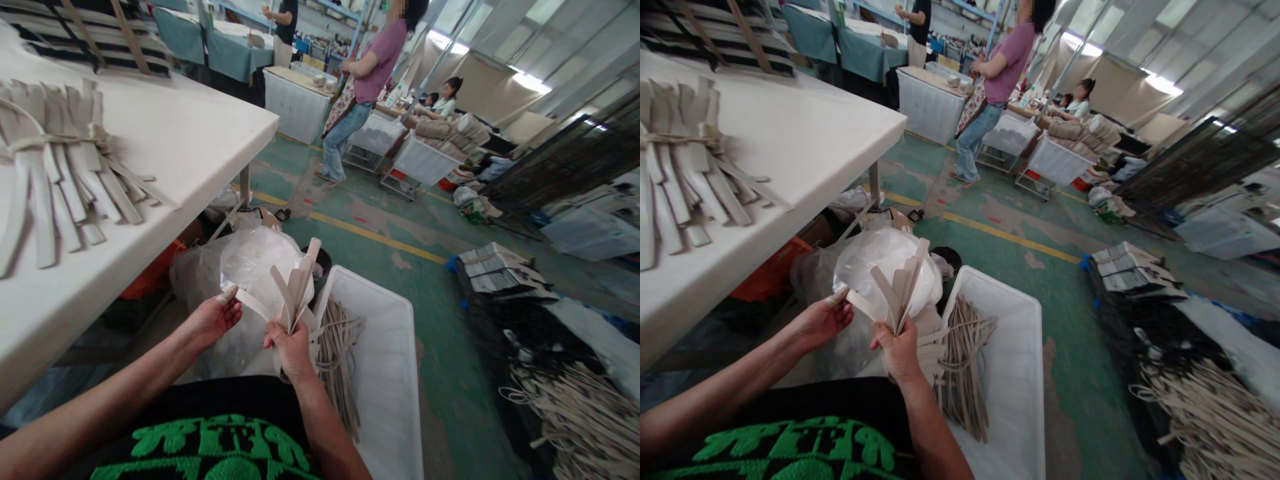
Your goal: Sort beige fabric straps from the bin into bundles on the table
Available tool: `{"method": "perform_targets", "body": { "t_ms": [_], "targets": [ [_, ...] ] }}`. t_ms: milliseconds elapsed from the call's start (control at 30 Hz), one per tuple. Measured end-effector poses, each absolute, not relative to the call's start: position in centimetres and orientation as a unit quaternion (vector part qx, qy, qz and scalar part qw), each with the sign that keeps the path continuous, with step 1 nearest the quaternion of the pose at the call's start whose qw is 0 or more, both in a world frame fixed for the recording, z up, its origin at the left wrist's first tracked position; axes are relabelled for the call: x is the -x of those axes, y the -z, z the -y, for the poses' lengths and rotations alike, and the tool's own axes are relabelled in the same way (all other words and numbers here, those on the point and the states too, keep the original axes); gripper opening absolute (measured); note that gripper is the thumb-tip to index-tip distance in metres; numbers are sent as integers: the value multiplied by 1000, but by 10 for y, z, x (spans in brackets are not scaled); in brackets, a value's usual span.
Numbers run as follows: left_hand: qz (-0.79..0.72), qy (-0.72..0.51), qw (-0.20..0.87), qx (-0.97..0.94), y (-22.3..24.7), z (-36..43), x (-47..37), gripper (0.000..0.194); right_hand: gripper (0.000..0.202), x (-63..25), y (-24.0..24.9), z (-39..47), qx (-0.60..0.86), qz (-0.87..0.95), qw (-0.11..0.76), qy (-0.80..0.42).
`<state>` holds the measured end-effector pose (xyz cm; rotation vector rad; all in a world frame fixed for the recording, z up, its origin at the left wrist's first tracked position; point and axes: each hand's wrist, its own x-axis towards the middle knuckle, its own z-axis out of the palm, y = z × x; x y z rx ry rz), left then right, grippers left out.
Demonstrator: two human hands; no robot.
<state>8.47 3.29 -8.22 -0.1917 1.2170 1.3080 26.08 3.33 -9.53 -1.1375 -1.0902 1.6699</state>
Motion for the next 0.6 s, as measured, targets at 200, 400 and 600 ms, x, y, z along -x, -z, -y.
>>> {"method": "perform_targets", "body": {
  "t_ms": [200,400,600],
  "targets": [
    [-545,-597,584,77,79,-38,-66,26,39,-253,117,-40,502,354,440,-655],
    [-543,-612,574,35,79,-31,-53,16,41,-276,116,-68,510,335,452,-650],
    [-534,-605,590,-31,83,-22,-72,19,41,-286,104,-65,446,491,294,-688]
  ]
}}
